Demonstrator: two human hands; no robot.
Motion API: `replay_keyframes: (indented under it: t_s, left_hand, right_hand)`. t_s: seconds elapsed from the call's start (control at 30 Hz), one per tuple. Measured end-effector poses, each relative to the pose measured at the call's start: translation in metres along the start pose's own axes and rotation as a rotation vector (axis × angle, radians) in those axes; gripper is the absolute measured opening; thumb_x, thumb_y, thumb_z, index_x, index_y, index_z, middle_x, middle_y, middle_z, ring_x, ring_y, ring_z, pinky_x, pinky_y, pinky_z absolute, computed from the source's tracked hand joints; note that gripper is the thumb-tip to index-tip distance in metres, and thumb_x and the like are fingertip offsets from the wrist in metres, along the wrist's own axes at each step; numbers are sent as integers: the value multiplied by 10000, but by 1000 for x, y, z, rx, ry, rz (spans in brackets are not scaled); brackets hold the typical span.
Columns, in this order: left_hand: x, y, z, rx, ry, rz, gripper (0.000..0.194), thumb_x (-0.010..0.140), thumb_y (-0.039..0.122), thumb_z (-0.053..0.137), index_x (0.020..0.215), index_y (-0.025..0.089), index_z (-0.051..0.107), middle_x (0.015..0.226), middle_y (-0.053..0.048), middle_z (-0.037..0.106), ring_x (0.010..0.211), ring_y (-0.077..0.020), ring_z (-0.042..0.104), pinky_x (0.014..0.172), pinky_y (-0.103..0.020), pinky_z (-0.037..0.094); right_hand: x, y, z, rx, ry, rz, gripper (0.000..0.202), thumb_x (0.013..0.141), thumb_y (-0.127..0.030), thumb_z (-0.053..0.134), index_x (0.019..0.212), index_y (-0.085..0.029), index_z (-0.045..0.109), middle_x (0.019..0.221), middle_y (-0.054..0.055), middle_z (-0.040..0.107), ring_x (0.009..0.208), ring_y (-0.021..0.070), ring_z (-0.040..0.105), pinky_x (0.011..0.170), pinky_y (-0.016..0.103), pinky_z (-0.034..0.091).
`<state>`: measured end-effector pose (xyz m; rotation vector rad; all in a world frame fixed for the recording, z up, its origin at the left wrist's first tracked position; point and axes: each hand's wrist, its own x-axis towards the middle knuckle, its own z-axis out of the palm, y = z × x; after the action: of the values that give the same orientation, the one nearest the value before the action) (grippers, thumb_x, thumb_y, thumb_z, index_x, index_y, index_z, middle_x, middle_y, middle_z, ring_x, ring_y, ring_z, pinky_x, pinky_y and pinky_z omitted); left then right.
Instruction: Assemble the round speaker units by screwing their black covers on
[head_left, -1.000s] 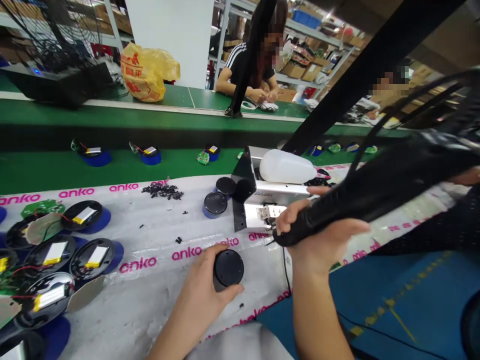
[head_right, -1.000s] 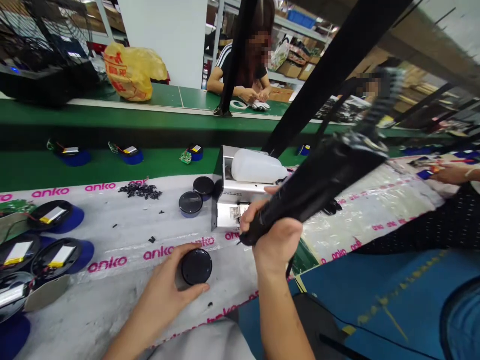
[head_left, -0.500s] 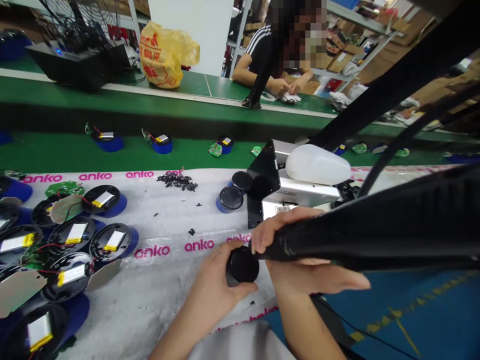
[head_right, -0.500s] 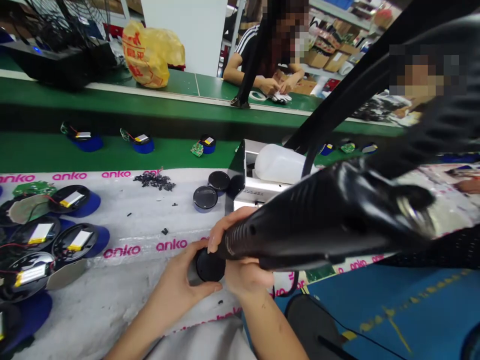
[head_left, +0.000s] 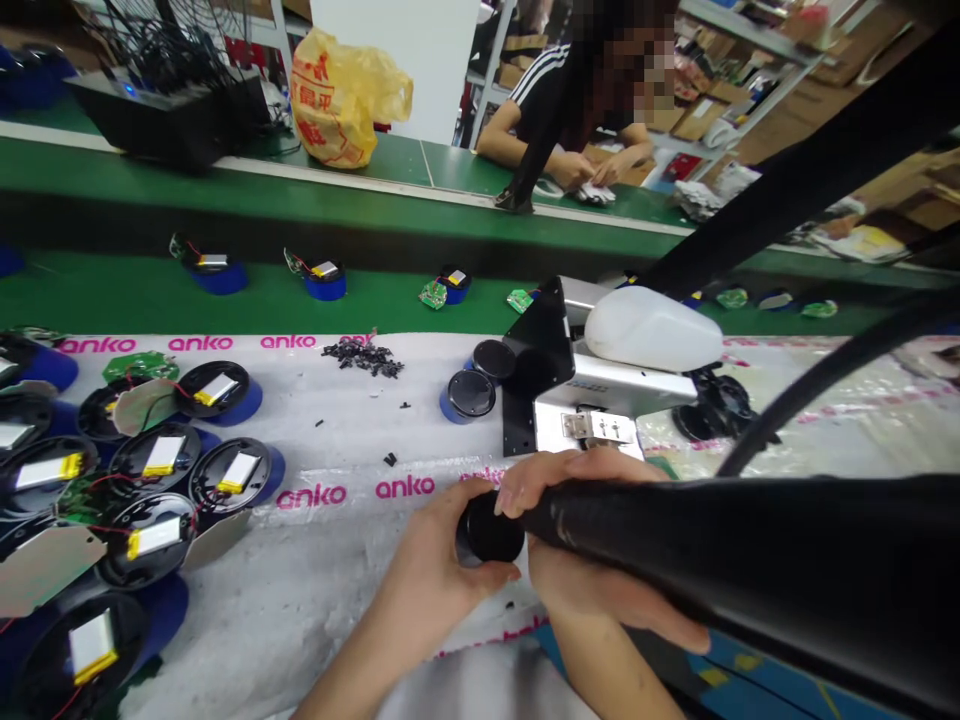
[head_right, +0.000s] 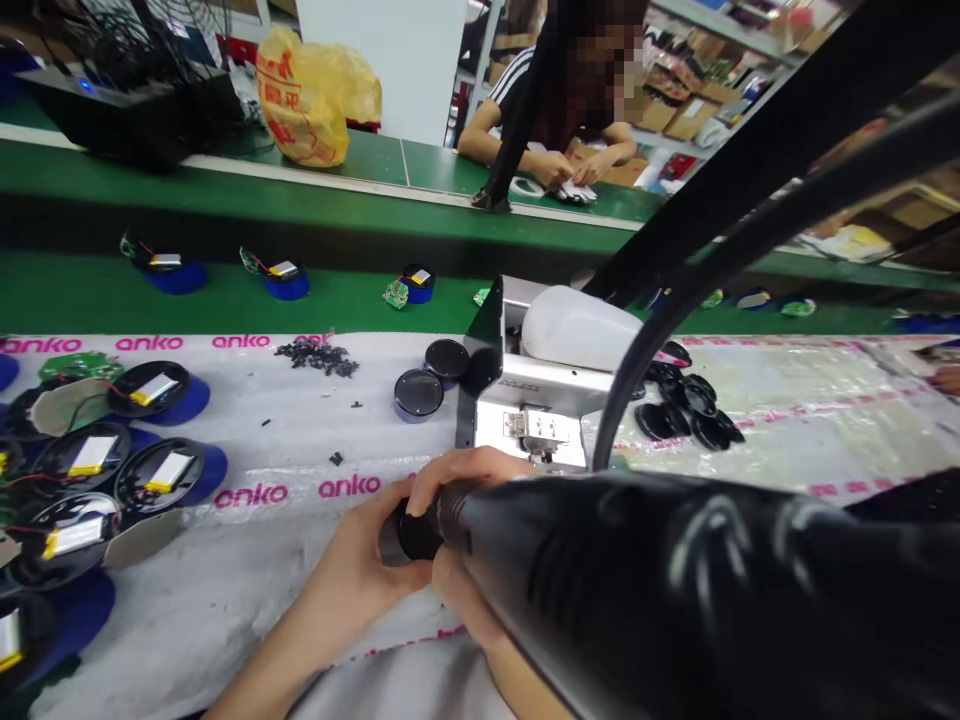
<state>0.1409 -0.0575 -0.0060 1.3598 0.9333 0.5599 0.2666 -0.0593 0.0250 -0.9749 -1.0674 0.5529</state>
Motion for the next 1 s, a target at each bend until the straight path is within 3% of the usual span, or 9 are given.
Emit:
replay_keyframes:
  t_s: [0.07, 0.2, 0.33, 0.43, 0.53, 0.63, 0.7, 0.8, 1.0]
  left_hand:
    - [0, -3, 1, 33, 22, 43, 557, 665, 108, 789, 1193, 226, 657, 1225, -65, 682, 1170, -287, 618, 1042, -435, 449]
    - [-3, -9, 0, 54, 52, 99, 549, 721, 134, 740, 1249, 254, 654, 1246, -85, 536, 1244, -297, 540, 1116, -479, 396]
    - [-7, -14, -9, -59, -89, 55, 686, 800, 144, 668, 1429, 363, 506, 1384, -60, 538, 1366, -286, 479, 1193, -531, 310]
    - [-9, -14, -9, -108, -172, 22, 747, 873, 136, 583, 1515, 438, 351, 1544, -3, 482, 1489, -244, 354, 1245, -542, 206]
    - [-8, -14, 1, 22, -101, 32, 796, 785, 133, 700, 1487, 377, 417, 1597, -33, 418, 1502, -290, 329, 1239, -557, 222]
    - [-4, -15, 14, 131, 84, 42, 725, 629, 116, 828, 1301, 241, 588, 1413, -116, 587, 1340, -350, 526, 1156, -572, 362]
    - [-1, -15, 17, 128, 140, 36, 643, 613, 115, 846, 1209, 217, 627, 1286, -107, 674, 1226, -338, 613, 1102, -560, 418]
    - [0, -11, 13, 83, 88, 24, 632, 619, 92, 856, 1197, 231, 644, 1243, -73, 719, 1180, -310, 645, 1073, -514, 442]
    - [1, 0, 7, 58, 45, -9, 572, 636, 120, 876, 1165, 202, 675, 1227, -89, 742, 1159, -318, 655, 1039, -480, 454]
  right_hand:
    - [5, -6, 3, 114, 78, -51, 593, 740, -850, 570, 946, -299, 646, 579, -45, 617, 406, 169, 551, 391, 306, 479]
    - [32, -29, -9, 174, 165, 52, 585, 737, -828, 606, 926, -275, 600, 551, -62, 596, 365, 156, 499, 353, 280, 448]
    - [65, -41, -38, -43, 425, -211, 544, 768, -778, 591, 877, -248, 544, 513, -76, 565, 348, 138, 463, 352, 258, 418]
    - [76, -32, -51, -149, 522, -253, 531, 815, -767, 542, 875, -239, 535, 493, -82, 544, 344, 139, 466, 350, 253, 399]
    - [69, -27, -53, -163, 484, -156, 570, 796, -790, 569, 894, -228, 565, 496, -74, 547, 352, 142, 486, 351, 250, 397]
    - [51, -37, -42, -46, 377, 26, 619, 730, -837, 601, 908, -245, 582, 494, -65, 559, 343, 156, 487, 322, 262, 402]
    - [39, -49, -29, 31, 278, 102, 636, 690, -864, 607, 904, -265, 585, 480, -58, 571, 326, 168, 486, 309, 278, 407]
    - [28, -58, -5, 37, 149, 136, 607, 688, -859, 608, 881, -284, 576, 493, -41, 590, 352, 198, 533, 355, 322, 454]
    - [23, -36, 15, 43, 120, 64, 627, 654, -881, 624, 862, -289, 614, 509, -37, 588, 350, 202, 496, 335, 328, 401]
